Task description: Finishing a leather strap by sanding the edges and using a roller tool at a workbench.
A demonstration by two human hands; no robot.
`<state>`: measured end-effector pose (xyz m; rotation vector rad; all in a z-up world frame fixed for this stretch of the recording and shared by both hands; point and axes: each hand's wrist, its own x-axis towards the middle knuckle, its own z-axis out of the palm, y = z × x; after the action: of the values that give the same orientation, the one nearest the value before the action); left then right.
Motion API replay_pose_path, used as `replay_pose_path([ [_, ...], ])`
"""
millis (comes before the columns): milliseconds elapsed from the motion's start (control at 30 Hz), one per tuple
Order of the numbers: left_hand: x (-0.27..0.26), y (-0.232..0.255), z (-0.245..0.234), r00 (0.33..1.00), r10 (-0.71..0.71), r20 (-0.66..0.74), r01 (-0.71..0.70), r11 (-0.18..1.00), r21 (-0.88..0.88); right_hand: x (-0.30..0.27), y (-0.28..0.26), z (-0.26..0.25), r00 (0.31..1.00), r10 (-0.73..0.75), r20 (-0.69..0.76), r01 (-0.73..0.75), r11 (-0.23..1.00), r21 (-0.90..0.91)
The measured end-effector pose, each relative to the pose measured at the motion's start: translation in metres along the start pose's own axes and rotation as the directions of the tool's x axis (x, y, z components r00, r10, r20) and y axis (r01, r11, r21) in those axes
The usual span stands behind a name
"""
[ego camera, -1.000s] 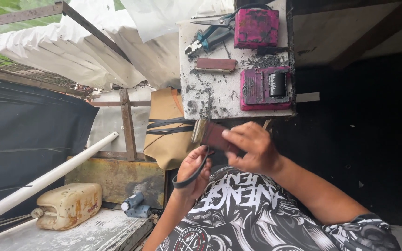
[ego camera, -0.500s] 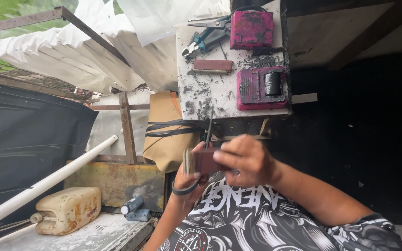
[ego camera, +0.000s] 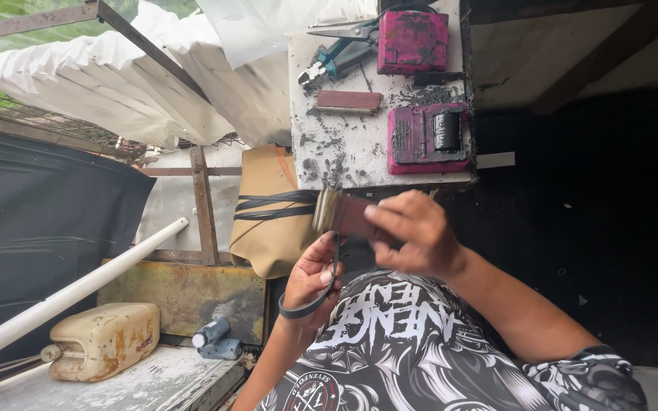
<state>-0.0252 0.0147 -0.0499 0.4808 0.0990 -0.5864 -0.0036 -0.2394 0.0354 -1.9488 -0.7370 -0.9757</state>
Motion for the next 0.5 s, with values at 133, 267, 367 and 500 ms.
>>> replay_pose_path([
  [133,0.006,0.014,0.058,0.984,0.087,0.153,-0.101,0.991,0.083,-0.003,-0.025,0.005,0.999,-0.037,0.014,0.037,0.999,-0.003],
  [267,0.003,0.001,-0.029,0.991,-0.028,0.130,0.026,1.000,0.016,-0.013,0.007,0.007,0.999,-0.050,-0.003,0.050,0.998,-0.045],
  [367,0.006,0.002,0.007,0.982,0.041,0.186,-0.047,0.999,0.024,-0.004,0.006,0.002,1.000,0.011,-0.009,-0.011,1.000,-0.027],
  [500,-0.002,0.008,0.014,0.980,0.075,0.182,-0.091,0.992,0.083,0.000,-0.027,0.012,0.999,-0.010,0.032,0.010,1.000,0.008],
])
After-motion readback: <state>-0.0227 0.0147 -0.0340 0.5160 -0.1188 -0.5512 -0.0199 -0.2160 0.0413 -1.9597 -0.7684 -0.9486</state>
